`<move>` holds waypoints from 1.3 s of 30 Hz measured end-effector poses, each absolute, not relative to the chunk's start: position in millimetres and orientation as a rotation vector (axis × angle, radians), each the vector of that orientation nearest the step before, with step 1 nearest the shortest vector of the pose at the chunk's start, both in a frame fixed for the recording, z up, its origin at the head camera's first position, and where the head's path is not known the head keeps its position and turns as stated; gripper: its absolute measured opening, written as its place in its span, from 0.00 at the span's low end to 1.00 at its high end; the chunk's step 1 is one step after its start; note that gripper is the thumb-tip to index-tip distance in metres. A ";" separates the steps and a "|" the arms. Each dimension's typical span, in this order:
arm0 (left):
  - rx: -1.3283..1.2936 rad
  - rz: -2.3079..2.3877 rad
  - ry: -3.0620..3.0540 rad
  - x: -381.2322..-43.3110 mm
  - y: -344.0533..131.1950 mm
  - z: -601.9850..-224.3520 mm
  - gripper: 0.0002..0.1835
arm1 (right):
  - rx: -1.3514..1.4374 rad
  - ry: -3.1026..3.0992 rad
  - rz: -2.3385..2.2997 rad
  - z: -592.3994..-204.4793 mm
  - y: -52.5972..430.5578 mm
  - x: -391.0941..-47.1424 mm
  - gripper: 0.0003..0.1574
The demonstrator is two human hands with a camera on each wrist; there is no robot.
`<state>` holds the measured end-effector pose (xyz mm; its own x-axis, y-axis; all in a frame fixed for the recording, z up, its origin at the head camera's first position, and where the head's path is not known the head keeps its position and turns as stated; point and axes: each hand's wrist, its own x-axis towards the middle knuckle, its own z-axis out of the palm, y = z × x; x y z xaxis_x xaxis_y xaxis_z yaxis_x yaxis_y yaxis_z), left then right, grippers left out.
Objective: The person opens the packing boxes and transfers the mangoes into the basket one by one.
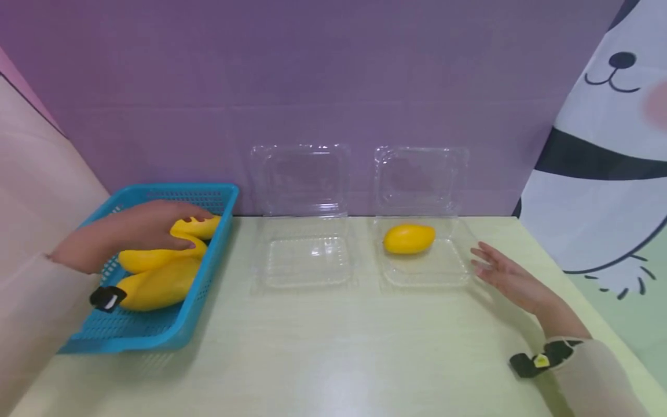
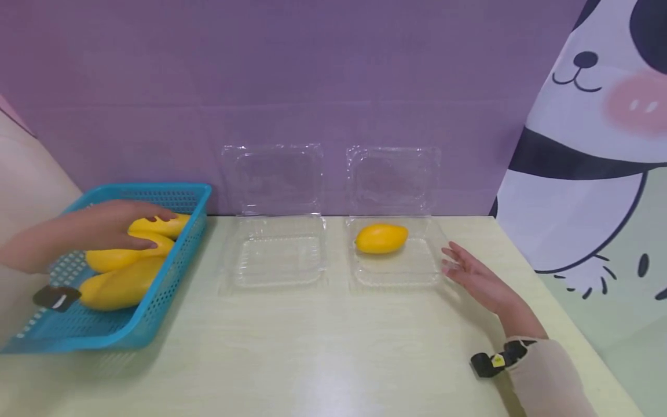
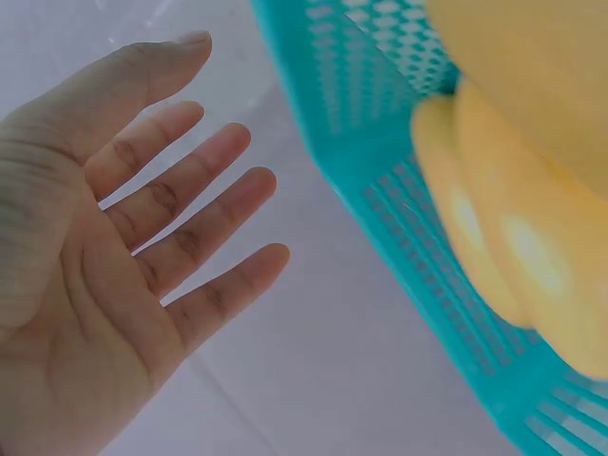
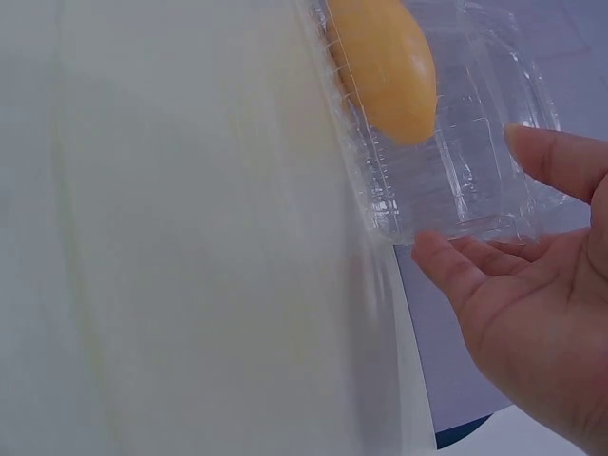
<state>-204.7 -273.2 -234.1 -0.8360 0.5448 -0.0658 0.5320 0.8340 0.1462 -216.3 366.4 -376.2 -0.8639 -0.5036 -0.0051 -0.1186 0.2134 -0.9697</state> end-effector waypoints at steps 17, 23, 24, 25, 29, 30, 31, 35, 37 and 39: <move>1.037 0.175 2.816 -214.7 -194.6 -230.0 0.27 | -0.607 2.176 -1.689 -379.9 370.1 -216.1 0.45; 0.990 0.195 2.812 -217.5 -173.5 -230.3 0.29 | -0.619 2.175 -1.705 -382.9 371.7 -215.6 0.45; 0.986 0.197 2.807 -218.1 -170.0 -230.9 0.29 | -0.621 2.171 -1.710 -383.2 371.7 -215.5 0.45; 0.991 0.194 2.804 -219.0 -167.0 -232.1 0.29 | -0.630 2.168 -1.714 -383.6 371.7 -215.4 0.45; 1.015 0.192 2.791 -223.1 -156.6 -236.8 0.30 | -0.629 2.170 -1.713 -383.8 372.1 -215.3 0.44; 1.018 0.190 2.790 -224.2 -154.5 -237.7 0.30 | -0.632 2.169 -1.714 -383.8 372.3 -215.6 0.44; 1.027 0.187 2.791 -225.2 -152.5 -238.5 0.30 | -0.624 2.174 -1.710 -383.7 372.4 -215.8 0.44; 1.053 0.188 2.792 -228.6 -143.3 -238.9 0.30 | -0.612 2.180 -1.697 -383.6 372.1 -216.3 0.44; 1.081 0.190 2.785 -229.8 -138.2 -238.8 0.30 | -0.592 2.191 -1.681 -383.4 371.0 -216.1 0.44; 1.104 0.203 2.773 -230.5 -132.7 -238.9 0.30 | -0.588 2.191 -1.669 -383.7 370.3 -216.3 0.45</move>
